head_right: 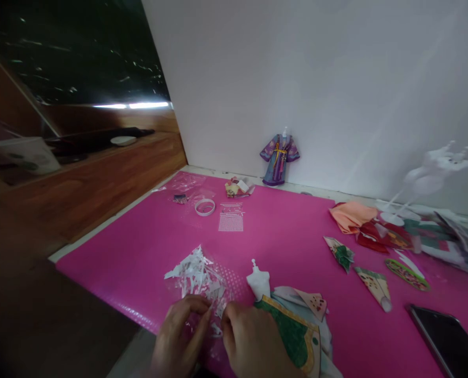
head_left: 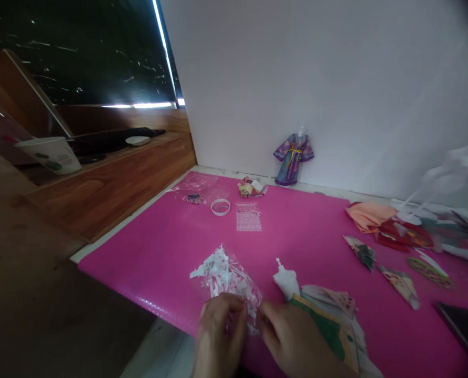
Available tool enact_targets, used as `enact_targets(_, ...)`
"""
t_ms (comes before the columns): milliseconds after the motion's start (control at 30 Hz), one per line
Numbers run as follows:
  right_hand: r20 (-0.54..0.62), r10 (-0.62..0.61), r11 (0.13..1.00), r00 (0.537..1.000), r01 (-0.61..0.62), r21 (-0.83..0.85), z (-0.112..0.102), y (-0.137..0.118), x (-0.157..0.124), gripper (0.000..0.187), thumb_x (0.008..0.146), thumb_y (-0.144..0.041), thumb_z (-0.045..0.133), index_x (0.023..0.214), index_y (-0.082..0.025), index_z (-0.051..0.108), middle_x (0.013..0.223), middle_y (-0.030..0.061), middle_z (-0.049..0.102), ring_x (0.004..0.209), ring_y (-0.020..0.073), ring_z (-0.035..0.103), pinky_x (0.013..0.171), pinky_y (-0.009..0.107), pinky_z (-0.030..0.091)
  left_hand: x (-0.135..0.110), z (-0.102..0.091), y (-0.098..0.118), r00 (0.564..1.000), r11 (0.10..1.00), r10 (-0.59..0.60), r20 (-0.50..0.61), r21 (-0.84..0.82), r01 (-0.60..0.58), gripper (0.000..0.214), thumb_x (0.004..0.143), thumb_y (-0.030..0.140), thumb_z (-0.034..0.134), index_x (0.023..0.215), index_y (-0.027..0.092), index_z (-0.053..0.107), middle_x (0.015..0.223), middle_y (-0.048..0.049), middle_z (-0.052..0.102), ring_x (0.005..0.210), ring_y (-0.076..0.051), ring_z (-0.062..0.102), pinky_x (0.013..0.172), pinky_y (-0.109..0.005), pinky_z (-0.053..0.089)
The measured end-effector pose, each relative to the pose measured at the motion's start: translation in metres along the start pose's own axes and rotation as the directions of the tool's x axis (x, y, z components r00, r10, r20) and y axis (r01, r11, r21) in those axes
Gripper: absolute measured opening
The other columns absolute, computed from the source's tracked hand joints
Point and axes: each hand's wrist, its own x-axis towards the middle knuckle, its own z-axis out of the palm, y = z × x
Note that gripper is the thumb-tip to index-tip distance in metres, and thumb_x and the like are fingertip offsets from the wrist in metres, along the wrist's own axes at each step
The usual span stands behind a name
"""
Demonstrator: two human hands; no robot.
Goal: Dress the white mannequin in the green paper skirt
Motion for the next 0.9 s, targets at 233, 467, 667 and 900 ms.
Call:
enact_targets(233, 0.141, 0.083, 0.994, 0.986, -0.071, -0.085, 0.008, -0.003, 0.003, 0.016, 0.079, -0.009, 0.056, 0.083, -0.019, 0.068, 0.077, 0.0055, 0.076, 0.071, 0.0253, 0.073, 0.053, 0.031, 0.026, -0.008, 0.005, -0.007, 0.997, 0.999, -0.041, 0.062, -0.012, 0.042, 0.009, 0.087, 0.018, 0.056, 0.079, 0.022, 0.057, 0.079, -0.0008, 0.067, 0.073, -0.018, 0.065, 0.064, -0.03, 0.055)
enact_targets(467, 0.169, 0.106, 0.993, 0.98, -0.095, -0.071, 0.012, -0.006, 0.005, 0.019, 0.083, -0.012, 0.054, 0.09, -0.02, 0.07, 0.082, 0.0066, 0.077, 0.076, 0.0269, 0.074, 0.058, 0.029, 0.039, -0.003, -0.001, 0.001, 0.999, 0.999, 0.036, 0.029, 0.022, -0.037, 0.01, 0.082, 0.017, 0.059, 0.089, 0.023, 0.057, 0.083, -0.0024, 0.068, 0.075, -0.018, 0.067, 0.063, -0.03, 0.057)
enact_targets(667, 0.154, 0.147, 0.988, 0.977, -0.137, -0.071, 0.006, -0.013, 0.007, 0.018, 0.082, -0.015, 0.055, 0.085, -0.021, 0.072, 0.078, 0.0084, 0.077, 0.071, 0.0279, 0.074, 0.057, 0.029, 0.046, -0.015, -0.007, -0.01, 0.938, 0.927, 0.337, 0.08, 0.148, -0.346, 0.021, 0.075, 0.012, 0.059, 0.091, 0.025, 0.064, 0.096, -0.0062, 0.066, 0.088, -0.022, 0.064, 0.085, -0.042, 0.052)
enact_targets(900, 0.216, 0.19, 0.976, 0.958, -0.16, -0.149, -0.005, -0.025, 0.016, 0.02, 0.079, -0.015, 0.055, 0.085, -0.019, 0.074, 0.078, 0.0115, 0.077, 0.072, 0.0298, 0.074, 0.058, 0.031, 0.052, -0.031, 0.0, -0.026, 0.95, 0.943, 0.307, 0.062, 0.117, -0.312, 0.019, 0.079, 0.015, 0.058, 0.087, 0.027, 0.069, 0.091, -0.0024, 0.067, 0.086, -0.019, 0.064, 0.095, -0.044, 0.043)
